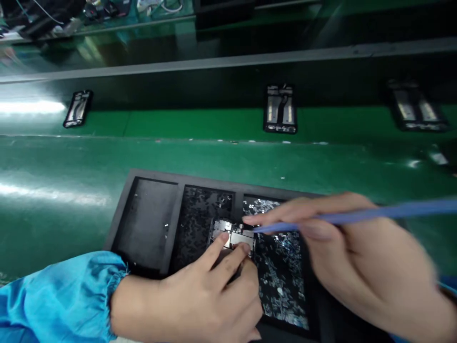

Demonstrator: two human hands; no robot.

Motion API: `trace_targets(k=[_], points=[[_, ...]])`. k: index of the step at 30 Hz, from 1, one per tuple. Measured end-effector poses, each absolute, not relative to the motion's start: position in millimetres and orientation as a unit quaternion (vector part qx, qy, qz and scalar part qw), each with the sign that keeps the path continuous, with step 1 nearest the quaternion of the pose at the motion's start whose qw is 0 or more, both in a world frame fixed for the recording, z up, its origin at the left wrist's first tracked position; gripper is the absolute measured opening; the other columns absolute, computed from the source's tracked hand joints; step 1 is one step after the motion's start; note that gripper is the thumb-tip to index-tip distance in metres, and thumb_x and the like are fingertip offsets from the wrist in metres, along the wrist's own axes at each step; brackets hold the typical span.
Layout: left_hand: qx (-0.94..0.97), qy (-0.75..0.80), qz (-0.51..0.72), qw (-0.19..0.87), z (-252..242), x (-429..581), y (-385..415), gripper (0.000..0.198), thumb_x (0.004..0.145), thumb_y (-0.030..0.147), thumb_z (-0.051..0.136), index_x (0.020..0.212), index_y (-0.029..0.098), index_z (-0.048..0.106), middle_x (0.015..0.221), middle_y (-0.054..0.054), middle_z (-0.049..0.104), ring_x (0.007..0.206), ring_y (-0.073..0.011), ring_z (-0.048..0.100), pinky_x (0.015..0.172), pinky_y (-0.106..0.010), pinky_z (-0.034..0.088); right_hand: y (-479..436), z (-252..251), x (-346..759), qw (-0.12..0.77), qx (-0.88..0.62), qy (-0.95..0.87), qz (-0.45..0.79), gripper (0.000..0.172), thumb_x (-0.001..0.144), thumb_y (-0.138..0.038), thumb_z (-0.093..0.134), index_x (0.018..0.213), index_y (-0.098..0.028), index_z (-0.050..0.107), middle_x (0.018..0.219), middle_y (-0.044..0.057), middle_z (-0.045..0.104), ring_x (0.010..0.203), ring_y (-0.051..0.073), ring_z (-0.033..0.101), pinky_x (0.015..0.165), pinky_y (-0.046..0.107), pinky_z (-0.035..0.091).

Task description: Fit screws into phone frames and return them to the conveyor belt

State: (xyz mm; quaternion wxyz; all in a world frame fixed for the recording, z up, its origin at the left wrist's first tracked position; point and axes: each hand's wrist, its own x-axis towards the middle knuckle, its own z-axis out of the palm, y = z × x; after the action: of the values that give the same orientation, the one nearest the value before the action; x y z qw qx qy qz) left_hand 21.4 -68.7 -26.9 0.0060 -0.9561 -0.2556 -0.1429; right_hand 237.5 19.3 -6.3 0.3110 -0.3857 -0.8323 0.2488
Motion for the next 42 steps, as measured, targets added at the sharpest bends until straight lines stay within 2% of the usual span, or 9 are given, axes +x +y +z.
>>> trace_targets(k=[6, 19, 23, 29, 32, 35, 38, 40, 42], points=[[-0.953, -0.262, -0.153, 0.002, -27.1, 17.1, -66.6, 0.036, 0.105, 0.04, 0.045, 0.107, 0.017, 0.072, 0.12, -0.014, 0.069, 0.118, -0.0387, 0.065, 0.094, -0.058, 0.057, 36.7, -30.1, 191.5, 0.3, -0.349, -0.845, 0.274, 0.017, 0.108, -0.025, 0.039, 0.099, -0.023, 0.053, 0.084, 0.0, 0.078, 0.069, 0.011, 0.076, 0.059, 0.018, 0.059], [-0.945, -0.283, -0.165, 0.015, -27.1, 16.8, -64.1, 0.024, 0.098, 0.025, 0.052, 0.108, 0.02, 0.073, 0.116, -0.01, 0.072, 0.113, -0.0323, 0.068, 0.09, -0.051, 0.061, 28.6, -32.9, 195.6, 0.279, -0.363, -0.877, 0.146, 0.026, 0.106, -0.023, 0.042, 0.093, -0.025, 0.064, 0.082, -0.002, 0.079, 0.066, 0.011, 0.076, 0.058, 0.02, 0.058], [-0.945, -0.285, -0.161, 0.017, -25.0, 17.1, -61.5, 0.03, 0.099, 0.022, 0.046, 0.109, 0.02, 0.075, 0.113, -0.007, 0.074, 0.11, -0.0299, 0.071, 0.087, -0.048, 0.064, 29.9, -33.4, 200.8, 0.279, -0.342, -0.881, 0.168, 0.025, 0.103, -0.019, 0.043, 0.093, -0.024, 0.065, 0.084, -0.001, 0.08, 0.073, 0.014, 0.078, 0.064, 0.02, 0.062], [-0.942, -0.291, -0.169, 0.02, -22.9, 16.4, -59.3, 0.032, 0.099, 0.021, 0.045, 0.106, 0.022, 0.076, 0.112, -0.005, 0.074, 0.11, -0.0291, 0.071, 0.087, -0.047, 0.064, 43.9, -34.7, 209.8, 0.282, -0.238, -0.874, 0.316, 0.017, 0.099, -0.015, 0.051, 0.106, -0.022, 0.064, 0.096, 0.007, 0.08, 0.09, 0.02, 0.079, 0.072, 0.027, 0.066], [-0.944, -0.284, -0.165, 0.018, -22.6, 15.3, -59.8, 0.031, 0.099, 0.021, 0.046, 0.107, 0.021, 0.075, 0.113, -0.005, 0.074, 0.11, -0.0282, 0.07, 0.087, -0.046, 0.064, 47.5, -33.9, 213.0, 0.255, -0.213, -0.89, 0.311, 0.02, 0.097, -0.014, 0.056, 0.114, -0.023, 0.062, 0.103, 0.009, 0.08, 0.096, 0.022, 0.078, 0.075, 0.029, 0.066], [-0.946, -0.283, -0.159, 0.014, -23.4, 15.6, -61.0, 0.029, 0.099, 0.023, 0.047, 0.108, 0.021, 0.075, 0.115, -0.006, 0.073, 0.112, -0.0283, 0.069, 0.089, -0.046, 0.063, 46.3, -31.3, 214.1, 0.236, -0.244, -0.887, 0.314, 0.025, 0.095, -0.014, 0.06, 0.117, -0.026, 0.062, 0.107, 0.006, 0.079, 0.096, 0.022, 0.077, 0.074, 0.03, 0.066], [-0.946, -0.286, -0.149, 0.006, -24.6, 16.1, -62.0, 0.025, 0.099, 0.025, 0.05, 0.109, 0.023, 0.073, 0.118, -0.005, 0.072, 0.117, -0.0298, 0.067, 0.092, -0.048, 0.061, 43.5, -27.9, 212.8, 0.312, -0.313, -0.836, 0.325, 0.024, 0.094, -0.014, 0.06, 0.113, -0.028, 0.063, 0.098, 0.004, 0.077, 0.092, 0.023, 0.076, 0.074, 0.035, 0.064], [-0.949, -0.281, -0.144, 0.0, -24.6, 15.1, -61.7, 0.023, 0.099, 0.027, 0.052, 0.11, 0.023, 0.072, 0.12, -0.006, 0.072, 0.119, -0.031, 0.066, 0.094, -0.05, 0.059, 42.9, -26.4, 210.6, 0.352, -0.366, -0.803, 0.31, 0.021, 0.094, -0.015, 0.062, 0.11, -0.028, 0.065, 0.092, 0.004, 0.074, 0.083, 0.022, 0.073, 0.069, 0.036, 0.061], [-0.953, -0.27, -0.141, -0.01, -23.8, 12.7, -60.6, 0.022, 0.098, 0.027, 0.054, 0.111, 0.022, 0.071, 0.123, -0.007, 0.07, 0.121, -0.0325, 0.064, 0.099, -0.052, 0.056, 44.1, -26.2, 207.7, 0.342, -0.402, -0.794, 0.301, 0.016, 0.094, -0.019, 0.065, 0.107, -0.027, 0.067, 0.09, 0.003, 0.073, 0.072, 0.019, 0.07, 0.065, 0.034, 0.059]])
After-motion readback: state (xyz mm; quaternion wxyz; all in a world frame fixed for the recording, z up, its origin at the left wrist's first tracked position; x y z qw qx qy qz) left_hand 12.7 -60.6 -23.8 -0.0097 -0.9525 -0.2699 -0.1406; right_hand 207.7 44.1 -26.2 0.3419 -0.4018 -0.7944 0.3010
